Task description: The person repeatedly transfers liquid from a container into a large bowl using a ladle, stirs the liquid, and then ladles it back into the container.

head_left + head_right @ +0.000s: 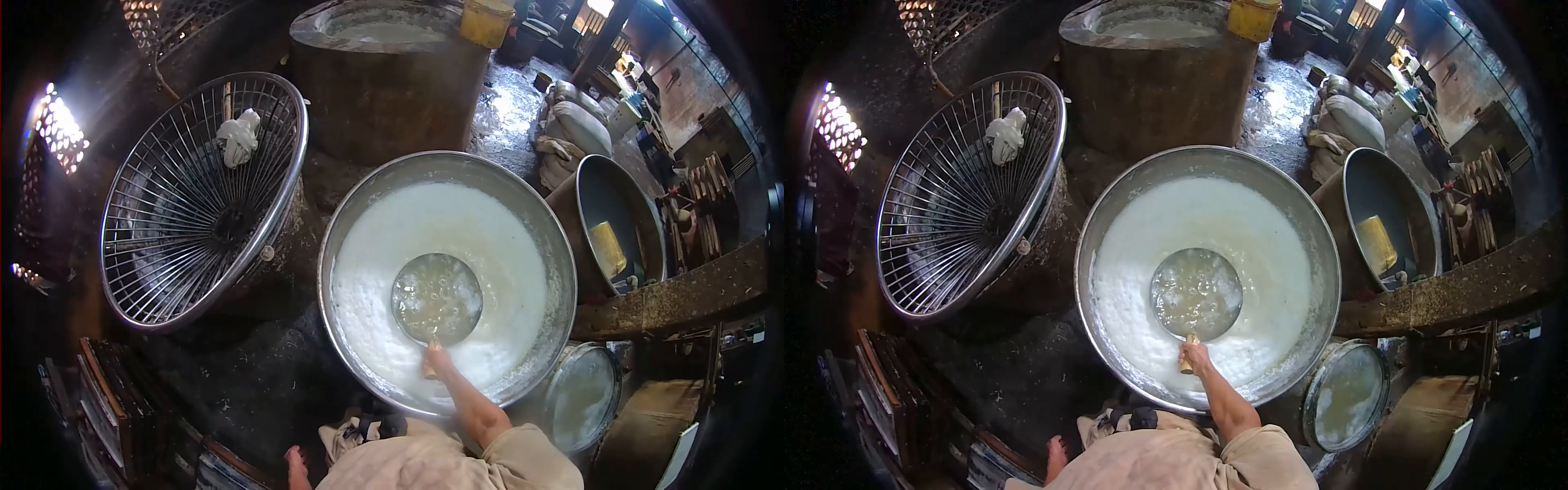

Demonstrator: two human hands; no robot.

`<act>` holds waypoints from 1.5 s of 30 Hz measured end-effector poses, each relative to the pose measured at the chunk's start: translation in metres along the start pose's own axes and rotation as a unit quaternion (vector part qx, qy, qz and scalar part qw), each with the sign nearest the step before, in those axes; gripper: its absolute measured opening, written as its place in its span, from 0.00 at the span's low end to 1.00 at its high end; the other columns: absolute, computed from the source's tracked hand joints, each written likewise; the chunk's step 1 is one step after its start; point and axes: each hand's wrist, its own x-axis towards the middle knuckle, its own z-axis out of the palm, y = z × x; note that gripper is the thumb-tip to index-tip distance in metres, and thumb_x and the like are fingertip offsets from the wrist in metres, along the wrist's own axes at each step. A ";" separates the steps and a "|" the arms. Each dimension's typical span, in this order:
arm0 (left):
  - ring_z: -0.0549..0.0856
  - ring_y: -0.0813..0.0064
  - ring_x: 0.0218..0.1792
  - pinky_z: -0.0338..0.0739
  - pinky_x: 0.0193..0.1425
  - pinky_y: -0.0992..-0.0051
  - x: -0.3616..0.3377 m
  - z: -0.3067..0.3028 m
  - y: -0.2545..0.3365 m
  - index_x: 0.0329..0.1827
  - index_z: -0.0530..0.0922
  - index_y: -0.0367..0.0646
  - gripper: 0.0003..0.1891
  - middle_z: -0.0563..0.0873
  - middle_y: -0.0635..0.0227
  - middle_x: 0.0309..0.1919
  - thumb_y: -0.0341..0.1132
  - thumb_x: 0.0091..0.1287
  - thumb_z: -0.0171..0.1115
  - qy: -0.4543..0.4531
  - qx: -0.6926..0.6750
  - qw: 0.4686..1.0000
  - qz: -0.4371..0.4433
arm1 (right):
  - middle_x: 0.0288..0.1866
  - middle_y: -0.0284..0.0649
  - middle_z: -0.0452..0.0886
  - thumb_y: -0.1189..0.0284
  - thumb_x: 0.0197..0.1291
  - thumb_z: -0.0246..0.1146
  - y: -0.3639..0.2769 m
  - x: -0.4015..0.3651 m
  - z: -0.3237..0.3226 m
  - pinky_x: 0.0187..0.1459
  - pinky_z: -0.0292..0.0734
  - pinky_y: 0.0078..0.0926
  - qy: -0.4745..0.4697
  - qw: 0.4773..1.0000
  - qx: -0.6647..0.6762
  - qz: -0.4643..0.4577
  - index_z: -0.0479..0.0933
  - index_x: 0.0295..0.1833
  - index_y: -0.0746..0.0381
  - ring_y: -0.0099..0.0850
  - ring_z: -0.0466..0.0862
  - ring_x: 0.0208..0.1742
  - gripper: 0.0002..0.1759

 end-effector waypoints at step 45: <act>0.76 0.73 0.21 0.71 0.19 0.75 -0.100 0.250 0.009 0.30 0.74 0.45 0.08 0.76 0.68 0.21 0.38 0.56 0.50 -0.246 0.137 0.923 0.264 | 0.17 0.36 0.70 0.75 0.47 0.58 0.069 -0.152 -0.444 0.15 0.66 0.26 0.173 0.944 0.270 -0.077 0.69 0.25 0.60 0.28 0.71 0.15 0.04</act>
